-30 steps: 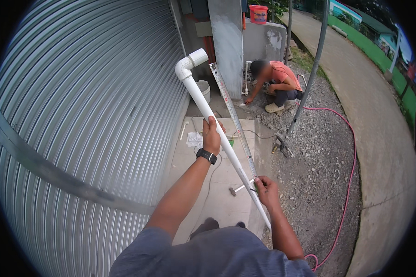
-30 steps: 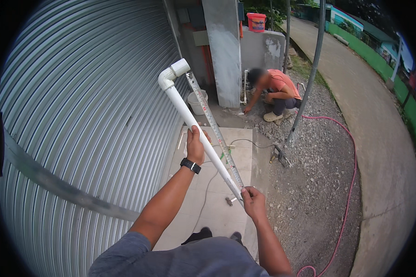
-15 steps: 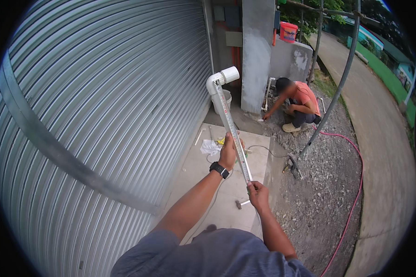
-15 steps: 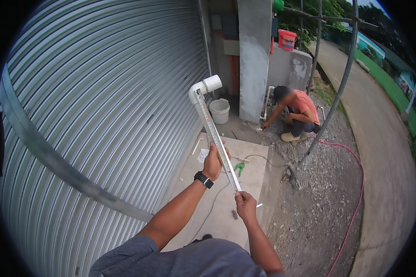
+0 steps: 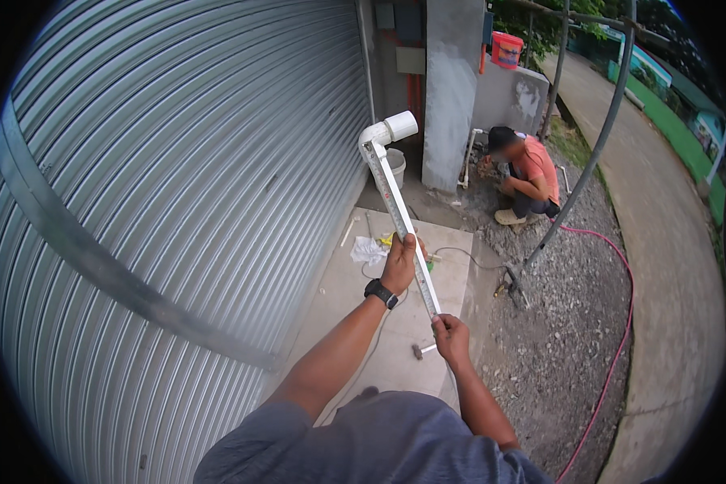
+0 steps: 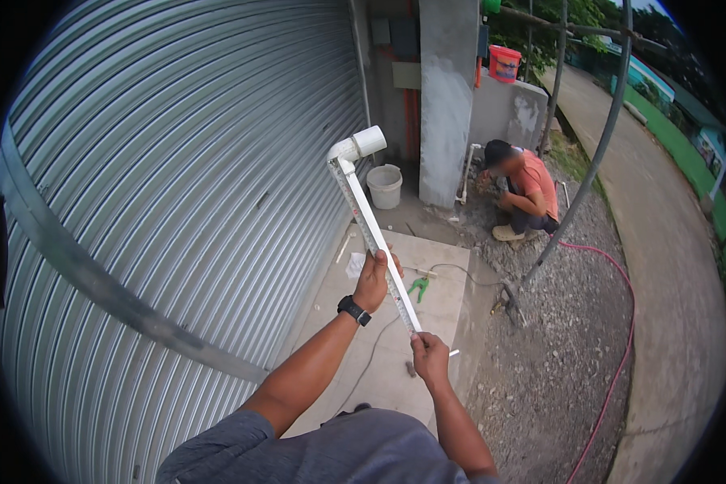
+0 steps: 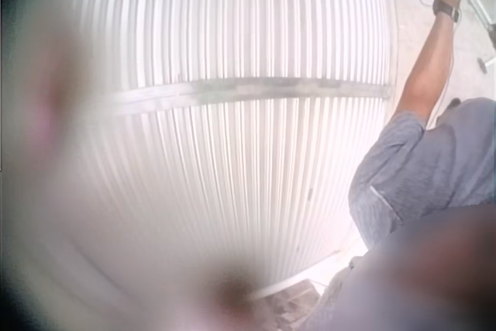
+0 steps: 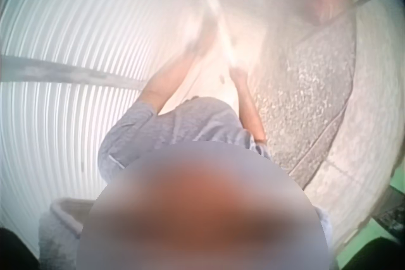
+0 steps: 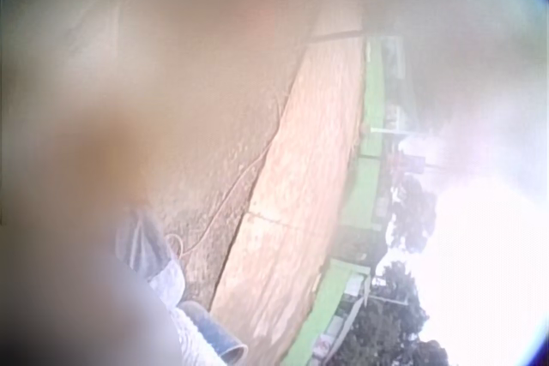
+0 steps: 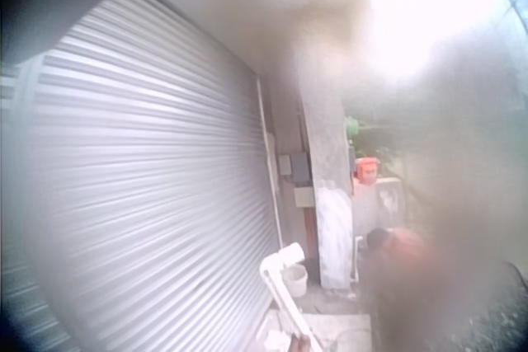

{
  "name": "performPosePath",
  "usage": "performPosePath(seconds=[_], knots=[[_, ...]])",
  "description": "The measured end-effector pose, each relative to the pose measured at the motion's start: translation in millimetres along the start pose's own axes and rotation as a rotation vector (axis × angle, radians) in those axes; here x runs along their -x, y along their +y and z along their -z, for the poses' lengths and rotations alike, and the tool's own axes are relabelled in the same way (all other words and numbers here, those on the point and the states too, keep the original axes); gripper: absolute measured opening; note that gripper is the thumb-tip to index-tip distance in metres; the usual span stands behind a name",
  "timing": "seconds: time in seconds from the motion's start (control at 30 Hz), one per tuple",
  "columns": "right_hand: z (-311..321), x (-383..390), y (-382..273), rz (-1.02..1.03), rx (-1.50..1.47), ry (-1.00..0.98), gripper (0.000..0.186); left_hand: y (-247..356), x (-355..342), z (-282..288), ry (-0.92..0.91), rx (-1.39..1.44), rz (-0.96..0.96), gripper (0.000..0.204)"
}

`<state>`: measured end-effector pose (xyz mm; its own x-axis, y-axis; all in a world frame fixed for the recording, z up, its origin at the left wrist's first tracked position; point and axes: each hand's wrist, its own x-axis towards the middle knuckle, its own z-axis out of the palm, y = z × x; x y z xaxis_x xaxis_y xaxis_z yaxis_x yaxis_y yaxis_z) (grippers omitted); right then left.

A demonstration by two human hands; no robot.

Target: The person measures and marks a white PVC pipe, cuts it with a pipe cutter, and fits it into an existing plumbing assembly against a wall. They use a tape measure, pencil, and pipe cutter to prepare and install the pipe segment.

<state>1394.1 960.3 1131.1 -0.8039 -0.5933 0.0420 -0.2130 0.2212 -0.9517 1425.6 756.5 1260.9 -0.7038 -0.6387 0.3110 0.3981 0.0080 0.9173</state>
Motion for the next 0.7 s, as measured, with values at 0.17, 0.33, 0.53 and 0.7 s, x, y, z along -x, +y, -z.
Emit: performPosePath(seconds=[0.17, 0.33, 0.53, 0.7], knots=[[2.5, 0.4, -7.9, -0.041, 0.026, -0.018, 0.025, 3.4, 1.1, -2.7, 0.041, 0.063, 0.052, 0.058], [3.7, 2.7, -16.2, -0.04, 0.012, -0.011, 0.025, 1.0, 0.8, -3.6, 0.085, -0.008, 0.067, 0.054], [2.8, 2.6, -13.7, -0.109, -0.04, -0.049, 0.024, -1.4, 2.1, -2.7, 0.101, 0.026, 0.061, 0.052], [0.5, 0.9, -11.6, -0.046, 0.042, -0.025, 0.024, 1.3, 2.8, -4.2, 0.127, 0.024, 0.074, 0.053]])
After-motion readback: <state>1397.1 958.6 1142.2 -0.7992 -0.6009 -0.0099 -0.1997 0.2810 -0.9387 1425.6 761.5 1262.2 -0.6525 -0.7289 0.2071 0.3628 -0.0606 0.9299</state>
